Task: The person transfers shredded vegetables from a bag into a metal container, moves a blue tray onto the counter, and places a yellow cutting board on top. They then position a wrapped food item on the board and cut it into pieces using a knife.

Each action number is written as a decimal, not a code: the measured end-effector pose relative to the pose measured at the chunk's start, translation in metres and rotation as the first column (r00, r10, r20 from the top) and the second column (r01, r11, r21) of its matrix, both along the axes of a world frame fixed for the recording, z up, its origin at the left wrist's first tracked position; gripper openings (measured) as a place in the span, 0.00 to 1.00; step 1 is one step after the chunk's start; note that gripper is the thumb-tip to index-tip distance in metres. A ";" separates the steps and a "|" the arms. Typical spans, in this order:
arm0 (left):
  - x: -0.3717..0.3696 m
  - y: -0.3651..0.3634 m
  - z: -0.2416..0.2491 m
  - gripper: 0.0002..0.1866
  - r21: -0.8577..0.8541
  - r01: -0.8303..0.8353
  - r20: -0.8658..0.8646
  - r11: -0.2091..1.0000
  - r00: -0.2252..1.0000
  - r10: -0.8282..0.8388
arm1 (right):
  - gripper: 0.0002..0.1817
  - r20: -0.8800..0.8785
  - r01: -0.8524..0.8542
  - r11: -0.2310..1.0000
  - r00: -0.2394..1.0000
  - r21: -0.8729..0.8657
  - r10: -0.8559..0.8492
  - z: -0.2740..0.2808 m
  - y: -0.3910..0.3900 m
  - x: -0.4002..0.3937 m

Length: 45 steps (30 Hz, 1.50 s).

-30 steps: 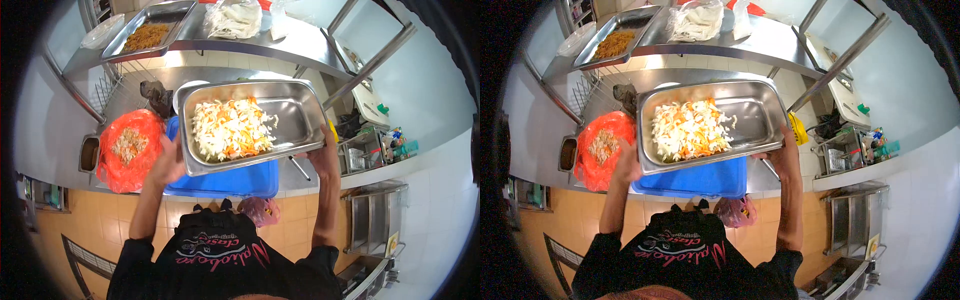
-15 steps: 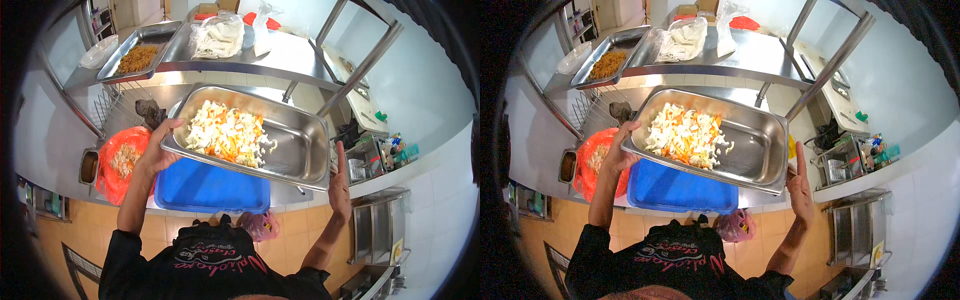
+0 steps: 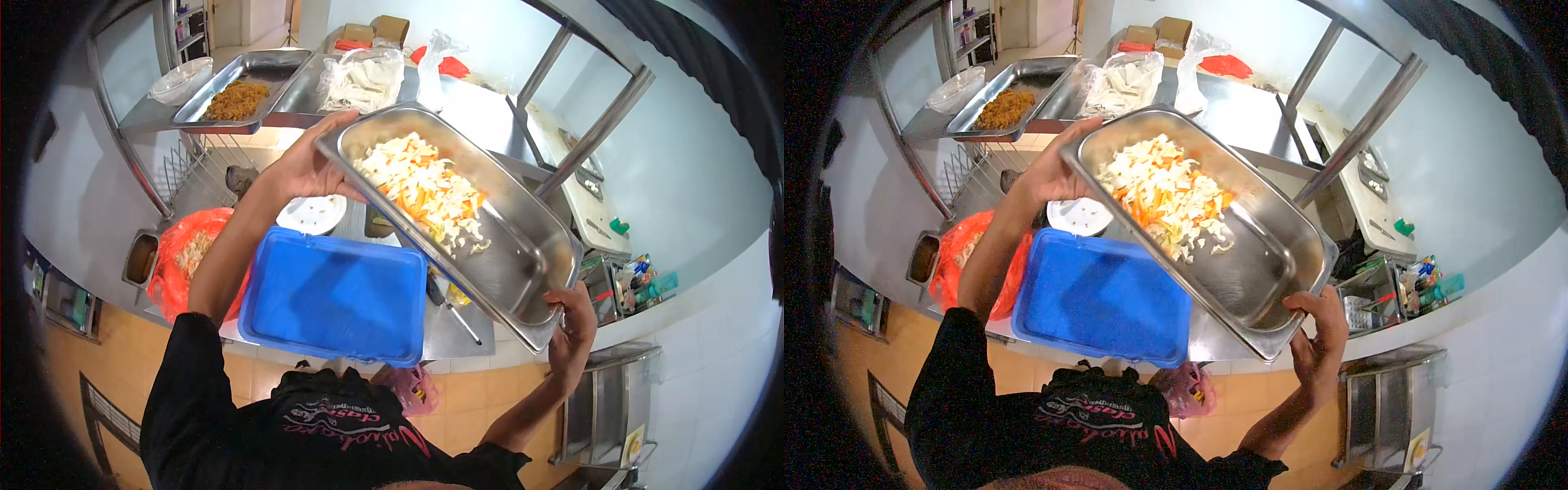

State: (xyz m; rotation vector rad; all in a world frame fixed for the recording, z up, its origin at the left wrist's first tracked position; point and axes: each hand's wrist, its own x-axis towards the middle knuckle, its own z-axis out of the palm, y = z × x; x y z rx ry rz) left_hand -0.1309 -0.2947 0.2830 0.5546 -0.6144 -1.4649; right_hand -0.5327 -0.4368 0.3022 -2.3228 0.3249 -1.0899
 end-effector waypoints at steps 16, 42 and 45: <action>-0.062 -0.093 0.022 0.36 -0.155 -0.417 0.077 0.895 0.898 0.432 | 0.16 0.215 0.413 0.909 0.884 0.060 -0.416 0.021 0.058 0.082; -0.076 -0.093 -0.024 0.28 -0.321 -0.364 0.492 0.874 0.724 0.483 | 0.13 0.263 0.600 0.790 0.788 -0.127 -0.557 -0.008 -0.078 0.229; -0.070 -0.054 -0.043 0.21 -0.321 -0.384 0.505 0.866 0.704 0.500 | 0.13 0.336 0.510 0.837 0.837 -0.199 -0.431 -0.011 -0.092 0.233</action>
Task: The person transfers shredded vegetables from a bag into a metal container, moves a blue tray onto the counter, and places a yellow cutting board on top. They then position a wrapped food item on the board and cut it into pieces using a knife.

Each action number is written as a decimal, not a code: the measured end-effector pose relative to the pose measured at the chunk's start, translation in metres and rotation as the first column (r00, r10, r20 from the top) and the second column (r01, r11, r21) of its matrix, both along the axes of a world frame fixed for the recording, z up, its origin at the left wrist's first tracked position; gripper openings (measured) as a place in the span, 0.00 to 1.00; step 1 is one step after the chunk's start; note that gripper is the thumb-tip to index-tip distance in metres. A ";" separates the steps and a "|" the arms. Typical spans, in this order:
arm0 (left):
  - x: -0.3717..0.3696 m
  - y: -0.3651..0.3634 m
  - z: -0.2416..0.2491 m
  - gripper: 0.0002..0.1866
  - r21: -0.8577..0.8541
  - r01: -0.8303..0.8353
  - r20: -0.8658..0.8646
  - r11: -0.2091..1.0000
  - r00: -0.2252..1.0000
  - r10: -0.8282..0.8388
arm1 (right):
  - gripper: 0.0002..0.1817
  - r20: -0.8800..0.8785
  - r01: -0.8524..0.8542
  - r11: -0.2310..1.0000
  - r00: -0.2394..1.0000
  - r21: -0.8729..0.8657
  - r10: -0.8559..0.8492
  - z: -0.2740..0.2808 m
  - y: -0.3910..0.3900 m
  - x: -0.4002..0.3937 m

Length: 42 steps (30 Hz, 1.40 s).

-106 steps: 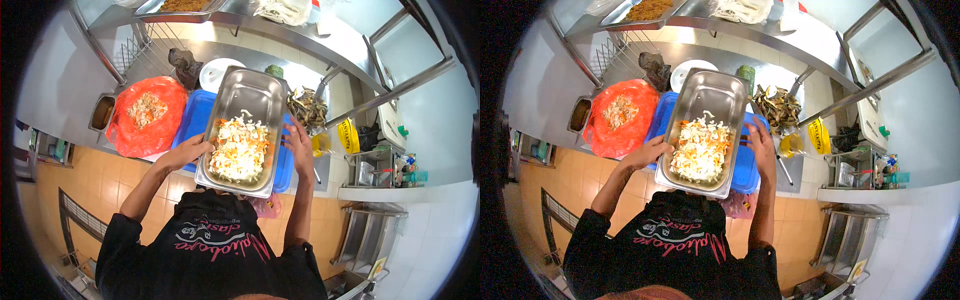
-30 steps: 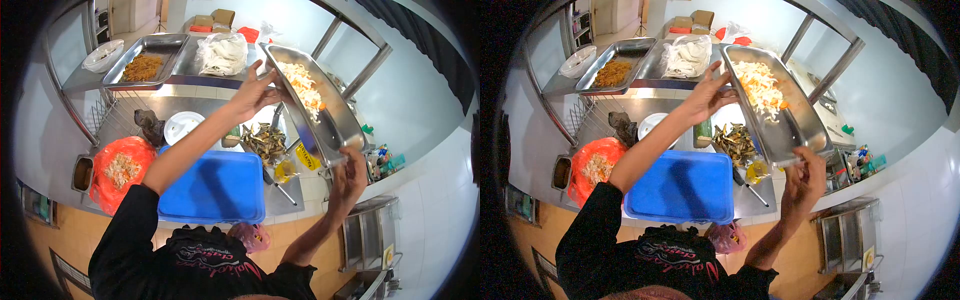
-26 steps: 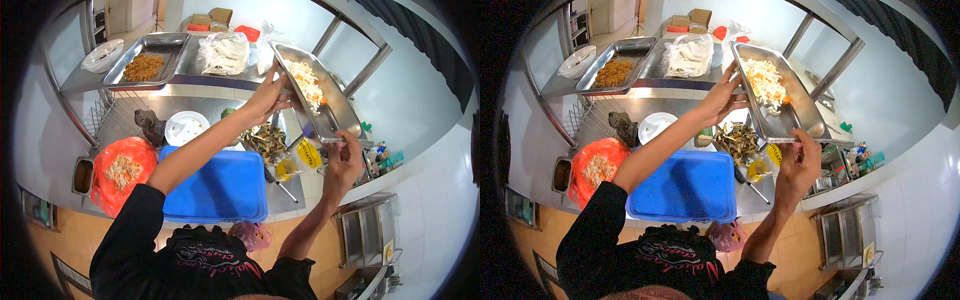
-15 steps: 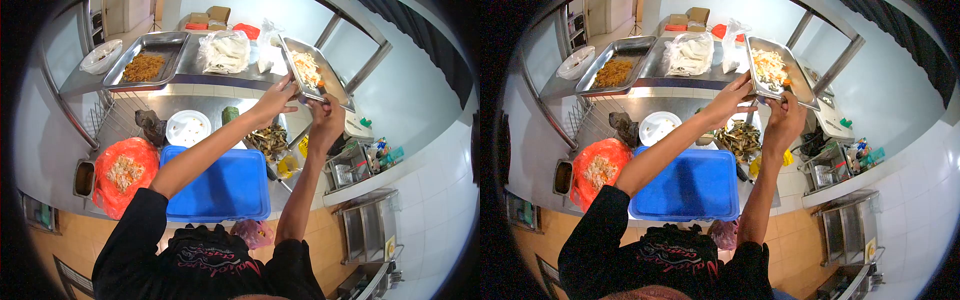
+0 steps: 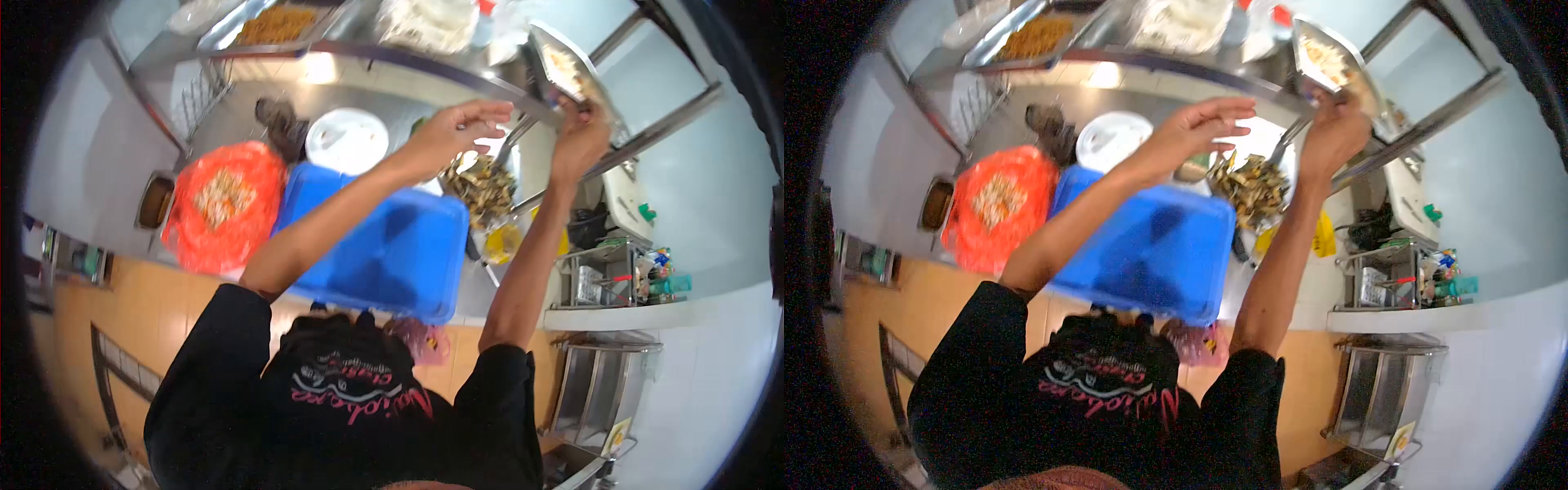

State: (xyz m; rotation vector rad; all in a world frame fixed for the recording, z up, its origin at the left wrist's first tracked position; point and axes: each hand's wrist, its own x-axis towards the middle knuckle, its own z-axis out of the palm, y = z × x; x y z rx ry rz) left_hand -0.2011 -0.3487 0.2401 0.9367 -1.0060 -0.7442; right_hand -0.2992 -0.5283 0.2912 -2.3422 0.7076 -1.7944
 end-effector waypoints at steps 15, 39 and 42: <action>0.027 0.182 -0.190 0.17 0.420 -0.502 0.132 0.756 0.858 0.497 | 0.26 -0.054 -0.164 0.986 0.985 0.041 0.166 -0.025 0.010 -0.015; 0.032 0.254 -0.264 0.29 0.150 -0.952 0.915 0.267 0.236 0.327 | 0.22 -0.690 0.317 0.855 0.720 0.411 0.065 -0.321 0.113 -0.136; 0.046 0.259 -0.273 0.31 0.255 -0.930 0.873 0.263 0.338 0.351 | 0.21 -0.570 0.255 0.742 0.796 0.620 0.202 -0.333 0.112 -0.143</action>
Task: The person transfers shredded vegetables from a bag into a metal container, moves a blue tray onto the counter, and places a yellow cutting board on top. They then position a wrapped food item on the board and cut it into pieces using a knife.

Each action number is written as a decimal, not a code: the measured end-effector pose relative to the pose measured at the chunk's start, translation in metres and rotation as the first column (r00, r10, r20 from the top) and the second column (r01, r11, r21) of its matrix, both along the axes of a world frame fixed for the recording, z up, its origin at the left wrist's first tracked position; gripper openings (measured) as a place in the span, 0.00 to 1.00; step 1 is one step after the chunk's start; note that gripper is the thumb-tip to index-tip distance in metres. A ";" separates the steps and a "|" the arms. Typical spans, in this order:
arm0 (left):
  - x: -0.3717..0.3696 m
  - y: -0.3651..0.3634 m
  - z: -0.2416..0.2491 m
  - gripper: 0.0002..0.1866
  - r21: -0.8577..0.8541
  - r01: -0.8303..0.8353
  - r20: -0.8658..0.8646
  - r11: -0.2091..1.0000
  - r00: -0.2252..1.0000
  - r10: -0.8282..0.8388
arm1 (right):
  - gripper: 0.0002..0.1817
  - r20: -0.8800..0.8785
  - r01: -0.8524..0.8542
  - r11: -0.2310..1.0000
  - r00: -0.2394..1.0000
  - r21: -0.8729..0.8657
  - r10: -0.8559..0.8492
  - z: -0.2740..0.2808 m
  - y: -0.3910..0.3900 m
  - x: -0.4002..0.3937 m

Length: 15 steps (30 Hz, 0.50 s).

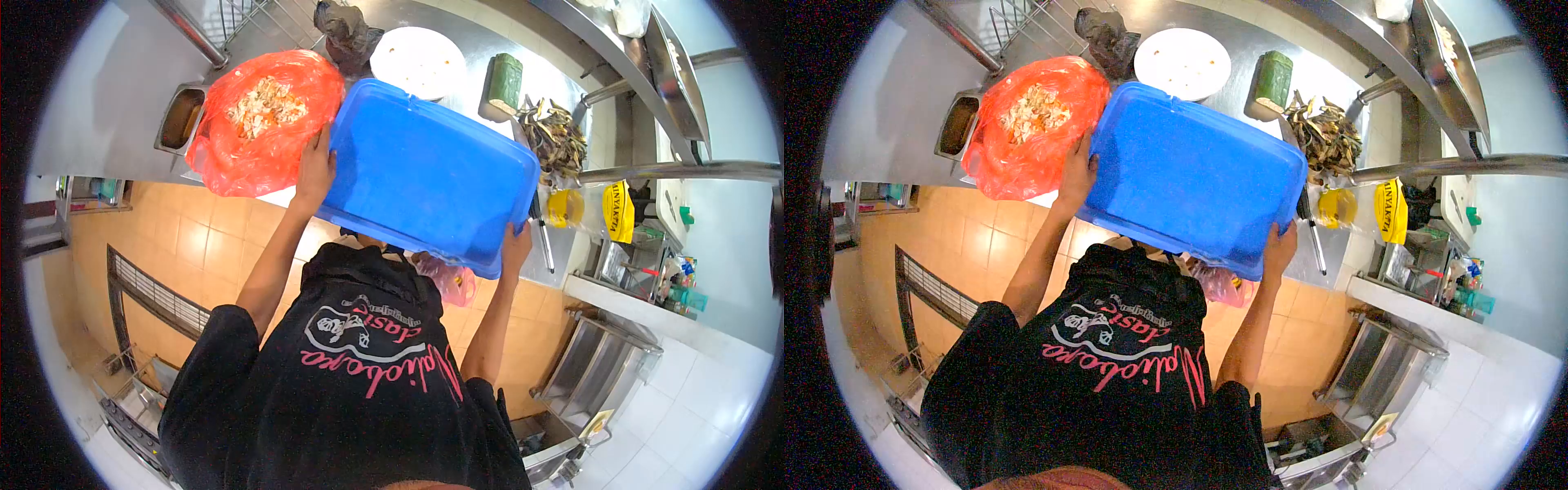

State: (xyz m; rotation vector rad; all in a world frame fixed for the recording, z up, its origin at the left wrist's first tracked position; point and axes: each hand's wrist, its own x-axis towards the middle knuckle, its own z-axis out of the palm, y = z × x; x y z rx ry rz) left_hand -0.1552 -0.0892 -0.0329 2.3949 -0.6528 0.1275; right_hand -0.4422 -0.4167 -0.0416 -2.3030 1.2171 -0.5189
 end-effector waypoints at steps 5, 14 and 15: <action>0.007 -0.001 0.002 0.30 -0.002 -0.025 -0.108 1.000 0.994 0.024 | 0.18 0.058 -0.038 0.997 0.998 0.060 0.035 -0.001 -0.005 0.002; 0.005 0.018 0.058 0.28 -0.243 -0.061 -0.203 0.968 0.979 0.011 | 0.20 0.164 -0.185 0.982 0.969 -0.029 0.187 0.051 -0.014 0.003; 0.007 0.023 0.059 0.27 -0.260 -0.020 -0.192 0.965 0.981 -0.032 | 0.19 0.178 -0.179 0.983 0.970 0.050 0.167 0.069 -0.010 0.007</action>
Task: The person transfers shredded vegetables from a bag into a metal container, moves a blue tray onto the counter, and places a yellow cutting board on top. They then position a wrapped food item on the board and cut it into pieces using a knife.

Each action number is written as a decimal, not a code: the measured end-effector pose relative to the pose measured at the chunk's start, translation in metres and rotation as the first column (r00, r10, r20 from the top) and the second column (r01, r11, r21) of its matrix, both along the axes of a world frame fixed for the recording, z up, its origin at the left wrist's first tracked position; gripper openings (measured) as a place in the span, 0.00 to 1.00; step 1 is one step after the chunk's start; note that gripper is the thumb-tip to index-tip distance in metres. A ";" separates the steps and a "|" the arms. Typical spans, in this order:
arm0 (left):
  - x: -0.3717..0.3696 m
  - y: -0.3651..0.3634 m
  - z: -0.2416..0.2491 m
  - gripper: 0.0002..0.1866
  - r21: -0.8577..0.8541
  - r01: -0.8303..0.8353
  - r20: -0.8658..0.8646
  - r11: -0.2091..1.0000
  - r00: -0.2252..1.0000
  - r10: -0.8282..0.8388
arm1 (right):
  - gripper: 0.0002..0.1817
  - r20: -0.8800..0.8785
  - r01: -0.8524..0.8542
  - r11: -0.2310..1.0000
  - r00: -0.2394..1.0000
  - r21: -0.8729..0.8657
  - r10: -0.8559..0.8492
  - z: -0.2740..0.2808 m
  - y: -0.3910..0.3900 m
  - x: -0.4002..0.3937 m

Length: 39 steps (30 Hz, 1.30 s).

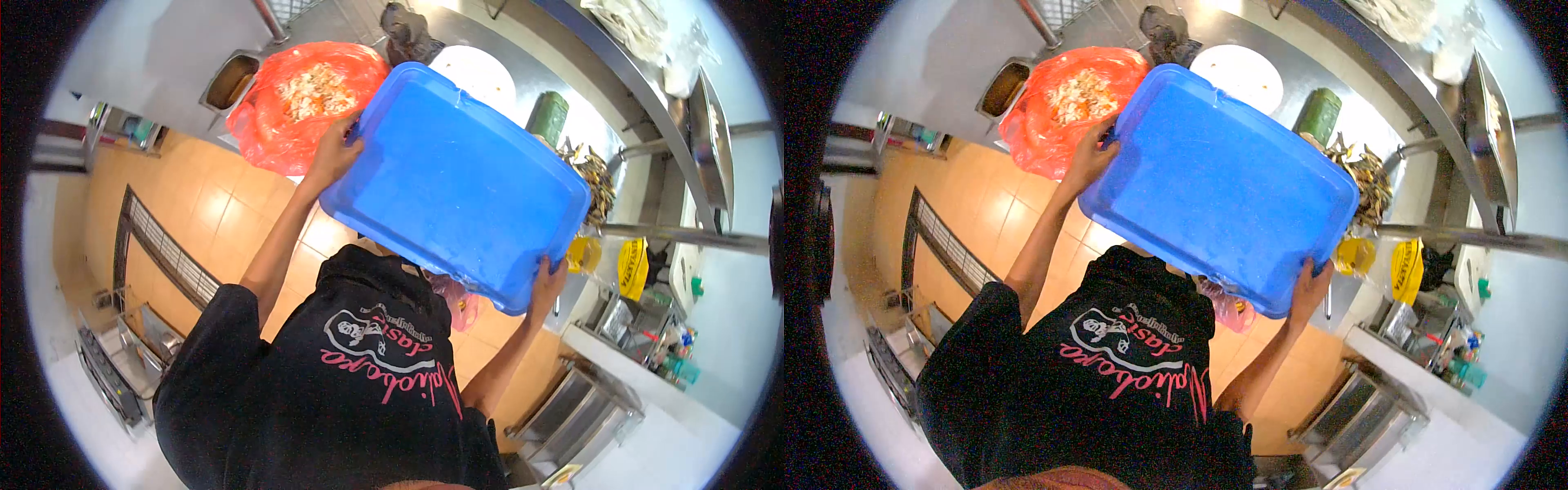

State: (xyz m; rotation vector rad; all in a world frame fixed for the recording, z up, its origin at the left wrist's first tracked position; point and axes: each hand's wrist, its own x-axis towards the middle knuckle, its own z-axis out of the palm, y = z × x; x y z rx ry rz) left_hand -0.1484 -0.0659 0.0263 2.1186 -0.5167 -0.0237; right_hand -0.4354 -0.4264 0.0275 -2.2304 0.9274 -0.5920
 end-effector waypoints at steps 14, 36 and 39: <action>-0.091 0.150 0.055 0.28 -0.336 -0.513 -0.636 0.790 0.742 0.211 | 0.21 0.062 -0.498 0.830 0.864 0.250 0.500 0.080 0.053 0.134; -0.082 0.175 -0.007 0.26 -0.495 -0.826 -0.564 0.270 0.542 0.623 | 0.27 -0.007 -0.631 0.713 0.750 -0.307 0.661 0.028 0.174 0.343; -0.089 0.166 -0.009 0.27 -0.463 -0.847 -0.580 0.260 0.512 0.634 | 0.28 0.073 -0.632 0.756 0.757 -0.169 0.649 0.020 0.176 0.337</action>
